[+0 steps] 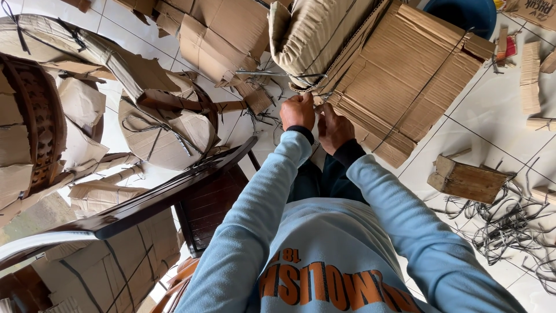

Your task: The person ties bundles of flattened cardboard with wire. They wrap the wire around the bundles, twist the ends to secure them, and repeat the process on multiple bundles.

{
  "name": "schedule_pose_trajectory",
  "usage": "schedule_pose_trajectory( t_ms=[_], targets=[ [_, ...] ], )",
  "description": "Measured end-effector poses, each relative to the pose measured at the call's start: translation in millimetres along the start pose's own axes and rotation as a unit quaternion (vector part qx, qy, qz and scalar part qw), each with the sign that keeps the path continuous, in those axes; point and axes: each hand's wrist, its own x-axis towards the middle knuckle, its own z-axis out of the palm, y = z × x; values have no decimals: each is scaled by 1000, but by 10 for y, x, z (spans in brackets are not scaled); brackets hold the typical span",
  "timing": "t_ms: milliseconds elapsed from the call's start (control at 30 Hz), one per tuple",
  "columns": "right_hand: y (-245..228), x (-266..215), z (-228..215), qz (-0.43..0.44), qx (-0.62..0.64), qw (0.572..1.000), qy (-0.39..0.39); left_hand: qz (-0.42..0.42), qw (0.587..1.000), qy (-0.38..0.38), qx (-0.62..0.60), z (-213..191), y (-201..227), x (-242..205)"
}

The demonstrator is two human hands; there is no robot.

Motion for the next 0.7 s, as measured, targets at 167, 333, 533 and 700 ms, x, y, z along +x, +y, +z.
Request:
schedule_pose_trajectory(
  t_ms=[167,333,533,700],
  targets=[
    [287,240,178,55,28,998,-8,-21,999,-20,-12,40,-43,176],
    [210,468,186,116,74,990,-12,-40,991,-71,-103,-147,46,192],
    [412,675,452,111,188,976,8,-82,936,-85,-332,-223,41,-114],
    [163,391,150,-64,138,952,266,24,884,5,-468,-3,-94,-106]
  ],
)
